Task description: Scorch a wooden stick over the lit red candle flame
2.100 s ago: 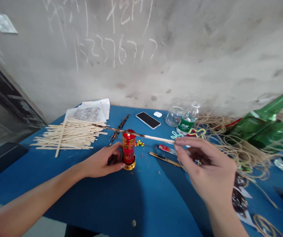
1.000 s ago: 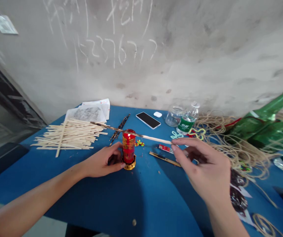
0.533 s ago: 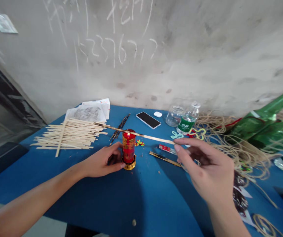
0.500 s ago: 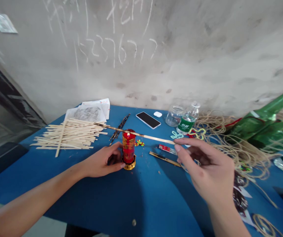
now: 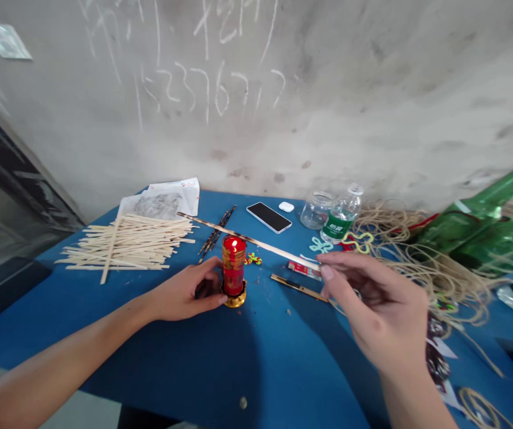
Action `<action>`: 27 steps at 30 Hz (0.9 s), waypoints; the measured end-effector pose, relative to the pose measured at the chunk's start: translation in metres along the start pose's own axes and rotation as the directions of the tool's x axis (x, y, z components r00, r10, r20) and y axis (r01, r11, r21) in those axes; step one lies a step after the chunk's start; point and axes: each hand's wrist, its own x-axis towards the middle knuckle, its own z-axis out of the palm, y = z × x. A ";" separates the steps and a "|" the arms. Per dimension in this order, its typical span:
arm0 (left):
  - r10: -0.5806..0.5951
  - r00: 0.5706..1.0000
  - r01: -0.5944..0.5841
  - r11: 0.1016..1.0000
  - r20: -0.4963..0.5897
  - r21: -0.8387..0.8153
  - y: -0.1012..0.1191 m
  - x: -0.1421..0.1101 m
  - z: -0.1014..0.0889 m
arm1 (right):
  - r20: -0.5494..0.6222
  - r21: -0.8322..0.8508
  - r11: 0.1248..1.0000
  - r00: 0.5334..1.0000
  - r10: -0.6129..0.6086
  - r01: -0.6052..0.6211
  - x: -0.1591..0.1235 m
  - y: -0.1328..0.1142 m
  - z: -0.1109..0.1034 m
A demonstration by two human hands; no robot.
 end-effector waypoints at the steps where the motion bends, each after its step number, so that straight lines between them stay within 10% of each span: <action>1: 0.001 1.000 -0.001 1.000 -0.003 0.000 0.000 0.000 0.000 | 0.007 0.003 1.000 1.000 -0.006 0.006 0.000 0.000 0.000; 27: -0.027 1.000 0.027 0.999 0.010 -0.025 0.005 0.000 -0.001 | 0.203 0.056 0.991 0.973 0.106 -0.120 0.003 -0.004 0.003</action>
